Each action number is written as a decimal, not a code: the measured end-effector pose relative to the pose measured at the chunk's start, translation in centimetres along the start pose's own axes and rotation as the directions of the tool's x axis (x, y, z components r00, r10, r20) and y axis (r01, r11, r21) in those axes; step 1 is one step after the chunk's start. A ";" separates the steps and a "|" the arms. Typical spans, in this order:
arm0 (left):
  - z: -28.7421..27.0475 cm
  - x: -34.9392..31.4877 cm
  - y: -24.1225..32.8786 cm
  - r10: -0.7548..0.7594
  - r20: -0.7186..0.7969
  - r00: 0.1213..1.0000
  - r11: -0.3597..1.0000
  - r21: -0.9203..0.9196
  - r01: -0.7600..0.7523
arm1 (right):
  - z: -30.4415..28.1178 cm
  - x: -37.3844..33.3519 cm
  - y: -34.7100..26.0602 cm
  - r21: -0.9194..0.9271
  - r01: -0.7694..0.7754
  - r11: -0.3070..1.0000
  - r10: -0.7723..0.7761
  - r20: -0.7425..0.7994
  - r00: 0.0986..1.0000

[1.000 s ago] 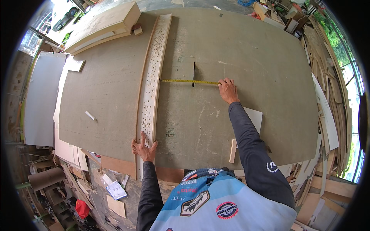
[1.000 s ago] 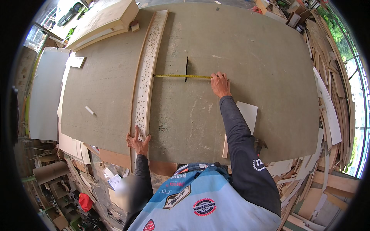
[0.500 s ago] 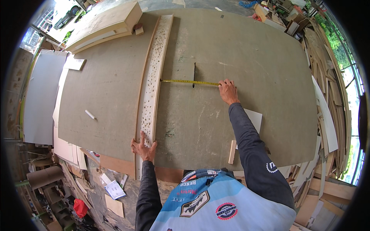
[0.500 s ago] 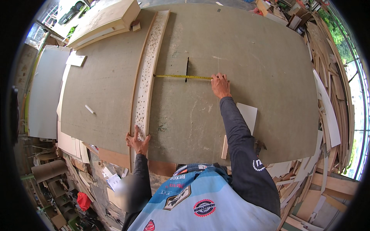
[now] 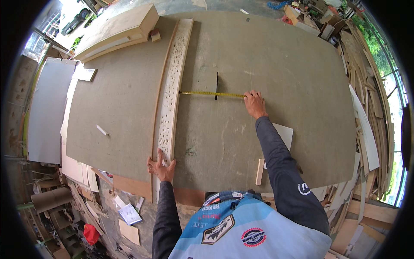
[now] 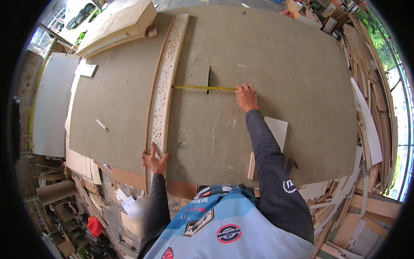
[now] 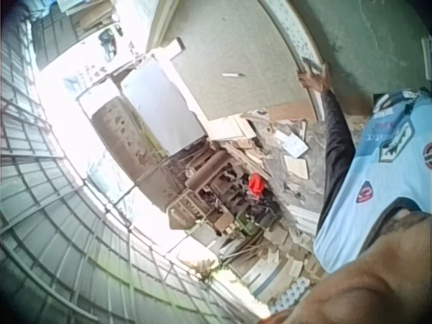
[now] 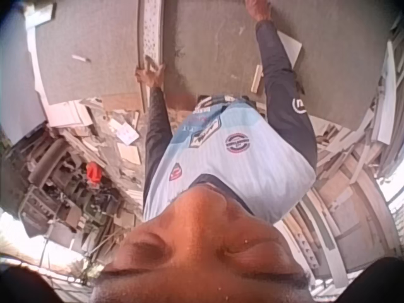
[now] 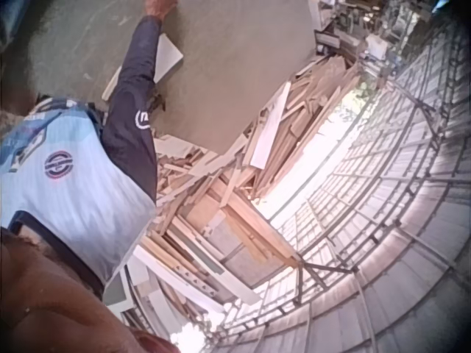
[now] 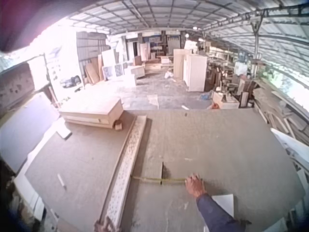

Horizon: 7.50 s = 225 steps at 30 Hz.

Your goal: The person marks a wood panel with a pencil and a tape measure, then hammers nails into a separate piece of wood using a hammer by hand.

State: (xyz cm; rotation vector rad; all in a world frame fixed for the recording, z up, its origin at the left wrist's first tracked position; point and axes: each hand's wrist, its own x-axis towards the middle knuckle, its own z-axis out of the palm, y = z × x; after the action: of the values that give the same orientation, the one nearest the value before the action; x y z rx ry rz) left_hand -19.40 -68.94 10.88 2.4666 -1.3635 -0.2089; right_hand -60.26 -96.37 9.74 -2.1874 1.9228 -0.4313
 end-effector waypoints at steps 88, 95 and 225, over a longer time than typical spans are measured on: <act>0.2 -0.2 1.0 -0.010 -0.030 1.000 1.000 0.002 0.010 | -0.3 0.2 0.6 -0.027 0.033 0.999 -0.033 0.004 0.999; 0.0 -0.2 1.2 -0.002 -0.040 0.999 1.000 -0.025 0.001 | -0.3 0.1 0.7 -0.020 0.035 0.999 -0.035 -0.003 0.999; 2.4 15.8 -0.9 0.433 0.183 0.883 0.882 -0.289 -0.372 | -1.5 -27.1 -40.3 0.488 0.263 0.832 -0.112 -0.317 0.942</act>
State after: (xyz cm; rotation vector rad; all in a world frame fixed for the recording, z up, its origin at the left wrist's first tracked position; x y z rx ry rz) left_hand -10.86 -82.30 8.72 1.9458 -1.7999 -0.5585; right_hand -26.27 -64.04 22.26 -2.0168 1.4515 -1.2016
